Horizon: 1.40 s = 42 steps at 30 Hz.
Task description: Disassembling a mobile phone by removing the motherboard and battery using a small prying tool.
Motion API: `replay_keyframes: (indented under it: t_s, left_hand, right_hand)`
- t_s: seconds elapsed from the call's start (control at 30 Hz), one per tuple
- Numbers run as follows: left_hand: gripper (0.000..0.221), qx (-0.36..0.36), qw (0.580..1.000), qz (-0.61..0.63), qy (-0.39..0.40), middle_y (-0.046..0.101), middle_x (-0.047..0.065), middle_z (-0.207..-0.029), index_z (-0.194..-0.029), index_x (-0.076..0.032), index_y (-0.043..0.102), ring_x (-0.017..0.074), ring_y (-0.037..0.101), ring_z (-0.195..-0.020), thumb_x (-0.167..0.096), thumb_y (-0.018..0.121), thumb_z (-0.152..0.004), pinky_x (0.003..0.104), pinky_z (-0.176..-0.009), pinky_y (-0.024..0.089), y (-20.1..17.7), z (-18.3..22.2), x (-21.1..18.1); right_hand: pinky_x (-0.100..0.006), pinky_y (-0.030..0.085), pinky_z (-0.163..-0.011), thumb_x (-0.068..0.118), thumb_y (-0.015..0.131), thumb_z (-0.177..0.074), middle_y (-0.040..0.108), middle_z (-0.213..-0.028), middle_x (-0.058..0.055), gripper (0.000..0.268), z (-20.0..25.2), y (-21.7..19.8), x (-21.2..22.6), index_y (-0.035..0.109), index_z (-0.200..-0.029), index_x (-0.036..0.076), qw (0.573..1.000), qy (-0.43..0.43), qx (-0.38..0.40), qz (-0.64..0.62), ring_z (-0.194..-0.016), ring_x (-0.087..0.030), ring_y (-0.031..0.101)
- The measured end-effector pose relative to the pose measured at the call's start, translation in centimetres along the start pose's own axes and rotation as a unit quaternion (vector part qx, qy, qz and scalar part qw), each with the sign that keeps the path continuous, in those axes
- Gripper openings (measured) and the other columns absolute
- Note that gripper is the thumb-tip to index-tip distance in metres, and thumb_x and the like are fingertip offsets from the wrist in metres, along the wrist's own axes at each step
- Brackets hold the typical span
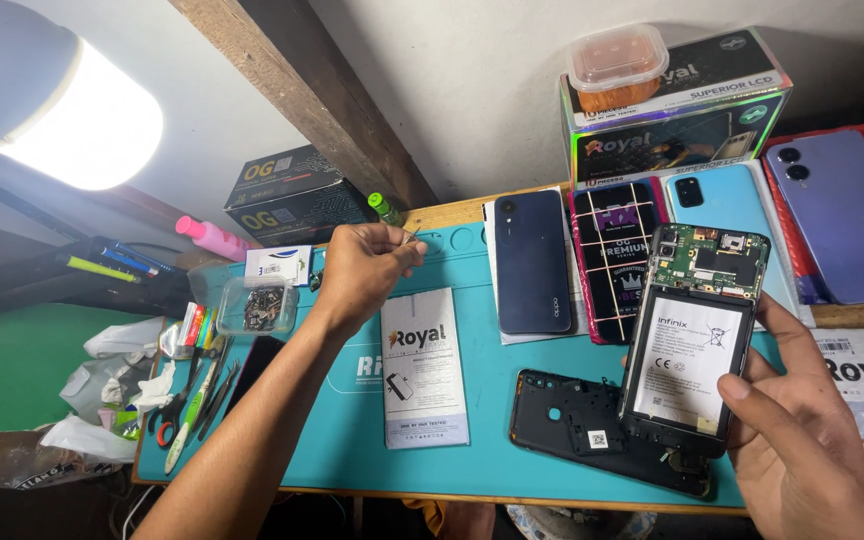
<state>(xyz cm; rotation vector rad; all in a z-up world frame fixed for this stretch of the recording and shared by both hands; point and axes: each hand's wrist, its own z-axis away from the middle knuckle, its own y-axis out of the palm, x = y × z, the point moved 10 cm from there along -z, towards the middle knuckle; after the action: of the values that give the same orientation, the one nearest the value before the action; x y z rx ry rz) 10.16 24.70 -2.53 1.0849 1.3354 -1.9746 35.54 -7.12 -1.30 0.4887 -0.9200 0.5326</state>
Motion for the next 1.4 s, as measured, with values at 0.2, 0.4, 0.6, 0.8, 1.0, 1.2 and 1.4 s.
replay_keyframes:
  t_s: [0.2, 0.4, 0.6, 0.8, 1.0, 1.2, 1.4]
  left_hand:
    - [0.014, 0.002, 1.0, 0.012, 0.002, 0.075, 0.003, -0.072, -0.08, -0.007, 0.081, 0.0081, 0.063, -0.064, -0.01, 0.086, -0.093, 0.025, -0.064, 0.049, -0.3, 0.2, -0.4]
    - [0.015, 0.002, 1.0, 0.031, -0.005, 0.073, 0.004, -0.071, -0.078, -0.006, 0.079, 0.0097, 0.062, -0.063, -0.009, 0.088, -0.09, 0.026, -0.064, 0.05, -0.6, 0.3, 0.1]
    - [0.013, 0.017, 1.0, 0.014, -0.01, 0.075, 0.003, -0.073, -0.083, -0.008, 0.081, 0.0091, 0.064, -0.064, -0.014, 0.087, -0.093, 0.027, -0.063, 0.05, 1.0, 0.2, -1.0]
    - [0.011, 0.011, 0.999, -0.05, -0.012, 0.073, 0.0, -0.066, -0.083, -0.012, 0.081, 0.0055, 0.061, -0.063, -0.018, 0.081, -0.092, 0.026, -0.065, 0.052, 3.1, -0.4, -2.6]
    - [0.007, 0.001, 0.999, -0.041, 0.011, 0.077, 0.003, -0.069, -0.089, -0.005, 0.085, 0.0084, 0.068, -0.06, -0.01, 0.083, -0.086, 0.026, -0.061, 0.057, 5.2, -2.4, -1.4]
    - [0.01, -0.012, 0.997, -0.07, 0.009, 0.078, 0.001, -0.068, -0.088, -0.008, 0.087, 0.0068, 0.068, -0.062, -0.014, 0.088, -0.079, 0.025, -0.066, 0.058, 5.2, -2.4, -1.8]
    - [0.022, -0.015, 0.992, -0.118, -0.03, 0.063, -0.001, -0.058, -0.066, -0.014, 0.078, 0.0076, 0.052, -0.062, -0.023, 0.075, -0.086, 0.028, -0.061, 0.047, 4.2, -0.9, -3.4]
  right_hand:
    - [-0.043, 0.04, -0.122, 0.004, 0.037, -0.093, 0.051, -0.162, -0.015, 0.082, 0.0, 0.2, 0.4, 0.027, -0.173, 0.018, 0.999, -0.031, 0.017, 0.002, -0.148, -0.031, 0.052]
    - [-0.045, 0.041, -0.121, 0.004, 0.037, -0.095, 0.051, -0.159, -0.016, 0.082, 0.3, 0.3, 0.6, 0.027, -0.175, 0.019, 1.0, -0.023, 0.004, 0.005, -0.148, -0.03, 0.052]
    - [-0.041, 0.04, -0.121, 0.0, 0.037, -0.095, 0.052, -0.158, -0.017, 0.082, 0.3, 0.7, 0.2, 0.028, -0.174, 0.017, 1.0, -0.023, 0.002, 0.01, -0.146, -0.03, 0.052]
    - [-0.044, 0.04, -0.122, 0.0, 0.035, -0.096, 0.051, -0.158, -0.017, 0.081, 0.3, 0.6, -0.2, 0.027, -0.175, 0.018, 1.0, -0.019, 0.006, 0.011, -0.147, -0.031, 0.051]
    - [-0.044, 0.04, -0.122, 0.001, 0.036, -0.096, 0.052, -0.16, -0.016, 0.082, 0.5, 0.5, -0.1, 0.026, -0.175, 0.02, 1.0, -0.01, 0.005, 0.008, -0.148, -0.031, 0.052]
    - [-0.044, 0.041, -0.121, -0.001, 0.036, -0.095, 0.056, -0.159, -0.015, 0.083, 0.6, 0.2, 0.1, 0.031, -0.174, 0.022, 1.0, 0.02, -0.001, -0.009, -0.145, -0.03, 0.055]
    - [-0.044, 0.042, -0.117, 0.0, 0.037, -0.095, 0.056, -0.157, -0.016, 0.083, 0.4, -0.1, 0.0, 0.03, -0.175, 0.022, 1.0, 0.021, 0.002, -0.021, -0.143, -0.03, 0.056]
